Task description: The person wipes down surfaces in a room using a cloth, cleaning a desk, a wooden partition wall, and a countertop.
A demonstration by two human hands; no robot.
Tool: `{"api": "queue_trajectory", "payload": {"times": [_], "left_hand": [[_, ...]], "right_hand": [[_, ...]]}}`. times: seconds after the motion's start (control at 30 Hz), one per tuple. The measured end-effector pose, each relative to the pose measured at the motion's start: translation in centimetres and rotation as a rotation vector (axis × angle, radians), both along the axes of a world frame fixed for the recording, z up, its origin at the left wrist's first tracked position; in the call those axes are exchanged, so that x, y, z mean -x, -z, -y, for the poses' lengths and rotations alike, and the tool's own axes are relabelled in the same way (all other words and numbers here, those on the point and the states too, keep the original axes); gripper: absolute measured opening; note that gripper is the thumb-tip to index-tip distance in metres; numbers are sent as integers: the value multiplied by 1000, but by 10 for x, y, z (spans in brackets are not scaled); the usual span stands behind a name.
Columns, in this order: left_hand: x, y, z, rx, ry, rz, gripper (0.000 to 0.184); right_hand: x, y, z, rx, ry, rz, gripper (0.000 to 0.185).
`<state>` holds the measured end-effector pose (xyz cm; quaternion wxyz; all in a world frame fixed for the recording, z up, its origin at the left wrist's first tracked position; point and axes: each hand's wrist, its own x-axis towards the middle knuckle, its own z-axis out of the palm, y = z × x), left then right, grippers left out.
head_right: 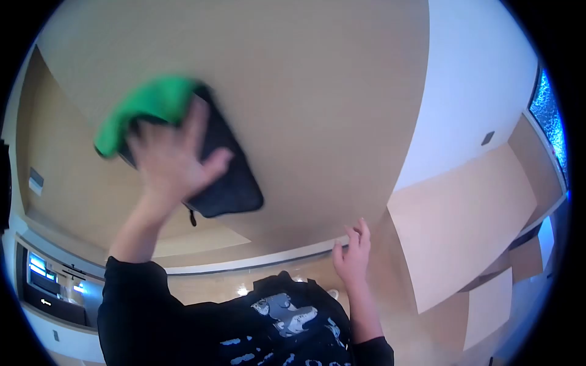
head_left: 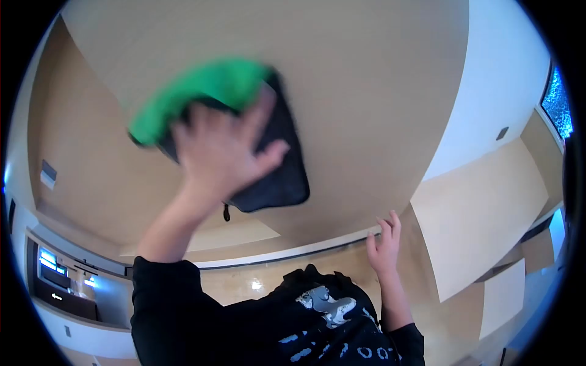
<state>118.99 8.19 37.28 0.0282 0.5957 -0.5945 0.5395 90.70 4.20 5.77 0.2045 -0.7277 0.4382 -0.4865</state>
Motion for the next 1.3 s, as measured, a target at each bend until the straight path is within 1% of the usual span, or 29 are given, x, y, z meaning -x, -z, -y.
{"api": "queue_trajectory", "payload": {"times": [0.03,0.07,0.1,0.13,0.17,0.23,0.3,0.37,0.4,0.43,0.5,0.53,0.57,0.63,0.7,0.77,0.83,0.87,0.93,1.03,1.07,1.1,1.17,1.23,1.3], "left_hand": [[8,30,3,-252,54,-110,86],[-6,74,19,-329,372,-76,70],[13,73,19,-382,426,25,60],[17,80,23,-459,457,-123,64],[20,77,26,-402,420,-118,66],[33,53,32,-307,359,-105,70],[47,26,46,-38,340,-166,71],[79,-9,56,256,146,-114,64],[86,-18,71,360,142,-84,73],[92,-26,87,439,162,-69,73],[110,-24,122,505,262,-31,73],[124,-18,135,493,302,11,73],[145,-9,136,338,419,-70,70],[167,23,149,61,536,77,67],[176,93,179,-159,694,101,60],[178,167,187,-283,760,119,56],[189,201,175,-621,726,-115,51],[187,222,168,-703,606,38,49],[174,266,148,-870,370,345,45],[107,321,120,-741,599,83,43],[89,327,111,-683,671,-2,42],[96,271,94,-874,599,-523,43],[98,183,63,-933,523,-970,44],[58,170,51,-641,540,-651,48],[33,125,40,-399,367,-415,56]], "right_hand": [[-1,0,-1,-9,-12,-20,41],[-2,0,-3,-14,-26,-36,40],[-2,-1,-3,-21,-40,-51,40],[-2,-1,-4,-23,-44,-65,38],[-1,-1,-7,-27,-44,-76,36],[2,2,-10,-41,-43,-78,33],[1,11,-19,-84,-34,-53,30],[-2,18,-32,-147,-50,-47,28],[-1,22,-38,-172,-65,-49,27],[1,29,-45,-193,-72,-61,27],[-3,41,-59,-226,-93,-71,26],[-6,43,-67,-211,-96,-75,23],[-5,44,-70,-234,-111,-80,22],[2,44,-77,-288,-144,-92,21],[8,44,-83,-292,-85,-85,17],[16,46,-91,-345,-56,-83,16],[19,72,-97,-307,-7,-55,15],[18,79,-103,-297,18,-38,14],[20,88,-111,-365,17,-60,14],[32,93,-124,-429,42,-74,13],[37,100,-131,-459,55,-80,13],[42,106,-135,-492,61,-93,13],[46,112,-140,-539,30,-139,12],[53,114,-138,-559,-11,-169,12],[53,119,-135,-555,-63,-179,12]]}}
